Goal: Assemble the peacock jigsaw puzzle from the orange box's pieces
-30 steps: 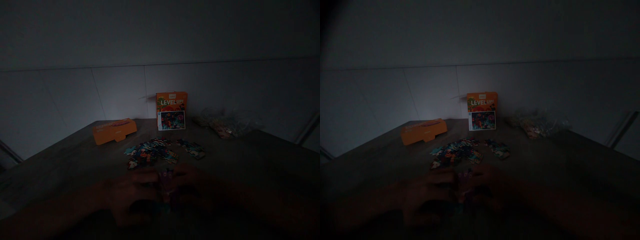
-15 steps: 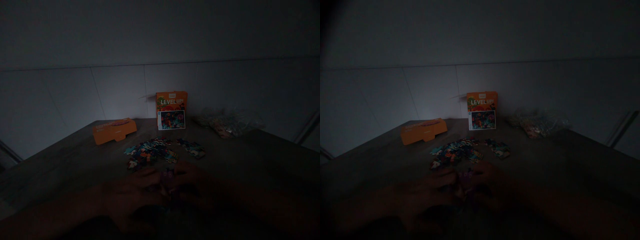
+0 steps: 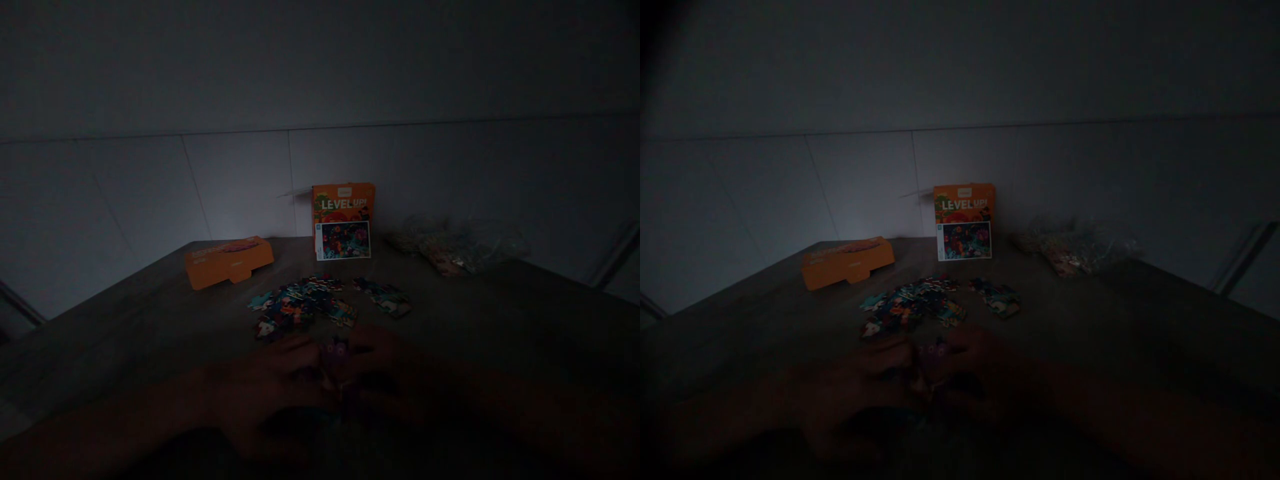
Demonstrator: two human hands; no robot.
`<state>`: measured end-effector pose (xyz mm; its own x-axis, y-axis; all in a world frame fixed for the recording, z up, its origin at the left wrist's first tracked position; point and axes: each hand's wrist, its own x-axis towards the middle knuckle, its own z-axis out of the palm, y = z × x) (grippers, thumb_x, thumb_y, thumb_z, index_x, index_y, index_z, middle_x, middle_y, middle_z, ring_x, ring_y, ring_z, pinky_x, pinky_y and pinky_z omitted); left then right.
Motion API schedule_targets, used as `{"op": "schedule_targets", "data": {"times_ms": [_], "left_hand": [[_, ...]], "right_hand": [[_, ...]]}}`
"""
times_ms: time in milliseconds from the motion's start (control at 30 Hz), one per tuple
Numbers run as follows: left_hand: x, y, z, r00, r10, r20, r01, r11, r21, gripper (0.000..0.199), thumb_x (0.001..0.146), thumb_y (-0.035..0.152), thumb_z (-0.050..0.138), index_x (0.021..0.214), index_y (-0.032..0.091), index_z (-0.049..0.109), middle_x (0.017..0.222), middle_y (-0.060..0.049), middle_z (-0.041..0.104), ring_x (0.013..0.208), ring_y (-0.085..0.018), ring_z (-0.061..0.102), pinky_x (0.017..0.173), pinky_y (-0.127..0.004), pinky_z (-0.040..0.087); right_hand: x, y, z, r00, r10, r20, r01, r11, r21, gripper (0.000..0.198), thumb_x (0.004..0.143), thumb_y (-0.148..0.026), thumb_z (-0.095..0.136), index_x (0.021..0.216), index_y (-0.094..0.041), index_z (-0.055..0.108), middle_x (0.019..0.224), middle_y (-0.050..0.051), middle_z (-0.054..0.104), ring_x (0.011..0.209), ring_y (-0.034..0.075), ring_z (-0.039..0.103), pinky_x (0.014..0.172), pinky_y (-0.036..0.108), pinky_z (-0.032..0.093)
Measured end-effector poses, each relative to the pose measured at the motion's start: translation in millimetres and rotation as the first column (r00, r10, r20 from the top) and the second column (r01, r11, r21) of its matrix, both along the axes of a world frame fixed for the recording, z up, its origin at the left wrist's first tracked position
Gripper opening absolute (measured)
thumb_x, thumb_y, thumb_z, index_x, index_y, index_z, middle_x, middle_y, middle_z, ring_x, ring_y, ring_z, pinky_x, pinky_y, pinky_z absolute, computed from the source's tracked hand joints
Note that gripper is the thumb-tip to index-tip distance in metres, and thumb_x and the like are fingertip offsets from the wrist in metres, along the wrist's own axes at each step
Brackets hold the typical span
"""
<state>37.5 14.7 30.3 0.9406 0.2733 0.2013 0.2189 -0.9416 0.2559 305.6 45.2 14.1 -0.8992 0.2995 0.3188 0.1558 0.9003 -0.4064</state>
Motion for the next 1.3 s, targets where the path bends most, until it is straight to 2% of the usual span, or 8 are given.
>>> {"op": "schedule_targets", "data": {"times_ms": [267, 533, 833, 1000, 1167, 1300], "left_hand": [[-0.6, -0.8, 1.9, 1.0, 0.002, -0.004, -0.002, 1.0, -0.022, 0.058, 0.078, 0.04, 0.069, 0.132, 0.022, 0.057, 0.118, -0.011, 0.058, 0.106, -0.028, 0.054, 0.094, -0.045, 0.049], [-1.1, -0.9, 0.9, 1.0, -0.004, -0.001, 0.004, 0.999, -0.044, 0.059, 0.08, 0.04, 0.067, 0.135, 0.023, 0.055, 0.118, -0.011, 0.055, 0.108, -0.028, 0.053, 0.096, -0.042, 0.048], [-1.7, -0.4, 1.3, 1.0, 0.013, -0.019, -0.015, 0.998, -0.06, 0.064, 0.077, 0.039, 0.069, 0.137, 0.024, 0.055, 0.119, -0.011, 0.054, 0.109, -0.028, 0.053, 0.095, -0.042, 0.048], [-1.8, 1.1, -1.1, 1.0, 0.014, -0.014, -0.014, 1.0, -0.019, 0.061, 0.078, 0.042, 0.068, 0.135, 0.024, 0.057, 0.115, -0.011, 0.056, 0.105, -0.028, 0.054, 0.091, -0.043, 0.049], [0.0, -0.3, 3.4, 1.0, -0.015, -0.02, 0.016, 0.999, 0.034, 0.062, 0.08, 0.041, 0.068, 0.138, 0.023, 0.053, 0.12, -0.011, 0.056, 0.107, -0.029, 0.054, 0.095, -0.044, 0.048], [0.8, -1.9, 6.5, 0.999, -0.008, -0.037, 0.01, 0.999, 0.051, 0.066, 0.078, 0.04, 0.07, 0.139, 0.024, 0.051, 0.124, -0.011, 0.056, 0.11, -0.03, 0.054, 0.097, -0.044, 0.047]], "right_hand": [[-3.4, -5.8, 7.3, 0.999, -0.014, 0.046, 0.014, 1.0, -0.009, 0.023, 0.092, -0.03, 0.056, 0.108, -0.02, 0.069, 0.105, 0.01, 0.062, 0.092, 0.021, 0.058, 0.08, 0.034, 0.046], [-4.7, -8.9, 8.3, 0.998, 0.007, 0.067, -0.012, 0.998, 0.067, 0.018, 0.092, -0.028, 0.055, 0.1, -0.019, 0.068, 0.095, 0.008, 0.061, 0.084, 0.019, 0.056, 0.076, 0.032, 0.044], [-2.6, -4.7, -0.4, 0.997, -0.004, 0.072, -0.005, 0.992, 0.128, 0.021, 0.092, -0.03, 0.057, 0.107, -0.022, 0.068, 0.098, 0.007, 0.058, 0.086, 0.019, 0.053, 0.077, 0.033, 0.042], [-4.0, -5.4, -1.2, 0.997, -0.008, 0.07, 0.0, 0.993, 0.12, 0.019, 0.09, -0.03, 0.056, 0.1, -0.021, 0.069, 0.094, 0.007, 0.058, 0.083, 0.019, 0.053, 0.076, 0.034, 0.042], [-0.8, -5.3, -4.7, 0.99, -0.079, -0.12, 0.096, 0.986, 0.138, 0.027, 0.091, -0.033, 0.057, 0.114, -0.02, 0.063, 0.1, 0.009, 0.058, 0.086, 0.021, 0.056, 0.074, 0.034, 0.046], [3.3, -2.1, -10.2, 0.946, -0.155, -0.284, 0.211, 0.961, 0.179, 0.026, 0.089, -0.018, 0.051, 0.116, -0.019, 0.052, 0.1, 0.009, 0.059, 0.091, 0.021, 0.057, 0.077, 0.034, 0.049]]}}
